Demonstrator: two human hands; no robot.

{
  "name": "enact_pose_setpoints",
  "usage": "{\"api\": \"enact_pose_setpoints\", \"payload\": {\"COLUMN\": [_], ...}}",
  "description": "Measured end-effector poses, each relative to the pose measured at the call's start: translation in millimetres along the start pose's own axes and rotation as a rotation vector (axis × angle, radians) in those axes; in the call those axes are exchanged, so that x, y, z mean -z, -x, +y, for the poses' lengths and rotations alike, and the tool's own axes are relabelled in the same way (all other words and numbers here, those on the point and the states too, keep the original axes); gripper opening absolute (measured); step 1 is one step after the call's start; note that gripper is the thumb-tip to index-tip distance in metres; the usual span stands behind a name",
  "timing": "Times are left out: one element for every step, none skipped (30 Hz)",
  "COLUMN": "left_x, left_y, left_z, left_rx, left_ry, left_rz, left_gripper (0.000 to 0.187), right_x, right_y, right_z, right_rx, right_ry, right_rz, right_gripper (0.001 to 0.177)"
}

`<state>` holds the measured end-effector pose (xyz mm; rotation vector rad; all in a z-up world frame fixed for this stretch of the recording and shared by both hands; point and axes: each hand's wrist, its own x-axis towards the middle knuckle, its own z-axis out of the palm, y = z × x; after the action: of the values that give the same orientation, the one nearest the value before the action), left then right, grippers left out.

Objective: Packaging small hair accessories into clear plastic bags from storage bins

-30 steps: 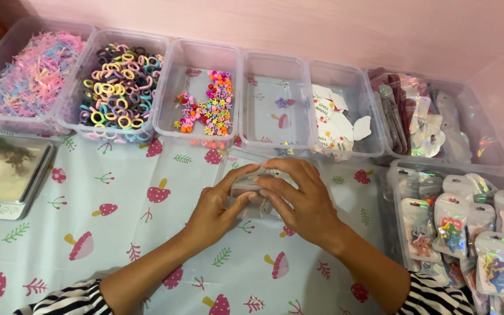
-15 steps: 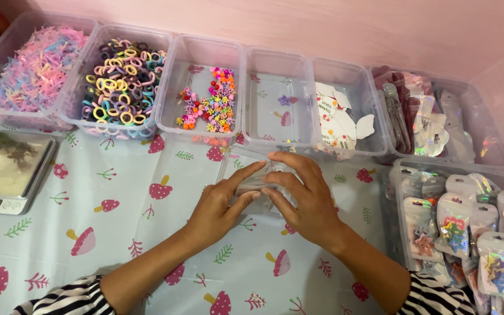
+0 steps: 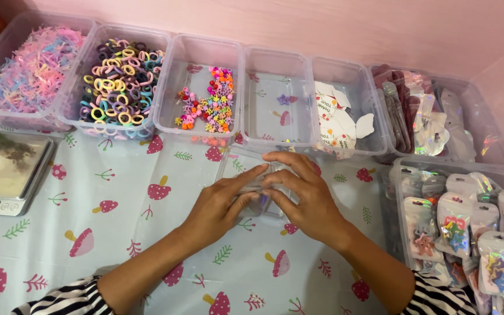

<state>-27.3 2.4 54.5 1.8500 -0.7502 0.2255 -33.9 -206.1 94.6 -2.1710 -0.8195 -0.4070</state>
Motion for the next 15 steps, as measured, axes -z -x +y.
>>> {"api": "enact_pose_setpoints", "payload": {"left_x": [0.6, 1.3, 2.2, 2.2, 2.0, 1.9, 5.4, 9.0, 12.4, 15.0, 17.7, 20.4, 21.7, 22.9, 24.0], "left_y": [-0.5, -1.0, -1.5, -1.5, -1.2, -1.0, -3.5, -6.1, -8.3, -9.3, -10.6, -11.8, -13.0, -14.3, -15.9], "left_z": [-0.9, -1.7, -2.6, -1.4, -0.3, 0.8, 2.7, 4.4, 6.2, 4.3, 2.4, 0.5, -1.3, -3.0, -4.8], "left_rx": [0.000, -0.031, -0.061, -0.061, -0.066, -0.070, -0.070, -0.016, 0.038, 0.040, 0.100, 0.161, 0.162, 0.176, 0.189], "left_ry": [0.000, -0.013, -0.027, -0.027, -0.009, 0.010, 0.010, 0.154, 0.299, 0.300, 0.462, 0.625, 0.625, 0.654, 0.682], "left_rz": [-0.001, -0.021, -0.040, -0.041, -0.060, -0.080, -0.080, -0.143, -0.205, -0.205, -0.242, -0.278, -0.277, -0.311, -0.346], "left_gripper": [0.046, 0.045, 0.044, 0.044, 0.046, 0.047, 0.047, 0.056, 0.067, 0.067, 0.062, 0.060, 0.060, 0.057, 0.054], "right_x": [-1.8, -3.6, -5.5, -5.3, -5.1, -4.9, -3.1, -1.3, 0.4, 1.1, 1.9, 2.7, 1.7, 0.8, 0.1], "right_y": [0.9, 1.8, 2.4, 2.0, 1.6, 1.1, 0.1, -1.0, -1.9, -1.5, -1.3, -1.1, -0.7, -0.4, 0.1], "right_z": [0.0, 0.0, -0.1, 0.3, 0.7, 1.1, -0.9, -2.7, -4.7, -5.4, -6.0, -6.6, -7.4, -8.2, -8.9], "right_rx": [-0.001, -0.003, -0.005, -0.005, 0.010, 0.025, 0.025, 0.024, 0.022, 0.022, 0.013, 0.004, 0.004, 0.008, 0.012], "right_ry": [0.000, -0.026, -0.053, -0.053, -0.050, -0.048, -0.048, -0.029, -0.010, -0.011, -0.014, -0.017, -0.018, -0.019, -0.019], "right_rz": [0.001, -0.006, -0.014, -0.013, -0.014, -0.014, -0.014, -0.005, 0.004, 0.003, 0.010, 0.016, 0.015, 0.022, 0.030], "right_gripper": [0.017, 0.016, 0.016, 0.016, 0.016, 0.015, 0.015, 0.016, 0.016, 0.016, 0.016, 0.015, 0.015, 0.015, 0.014]}}
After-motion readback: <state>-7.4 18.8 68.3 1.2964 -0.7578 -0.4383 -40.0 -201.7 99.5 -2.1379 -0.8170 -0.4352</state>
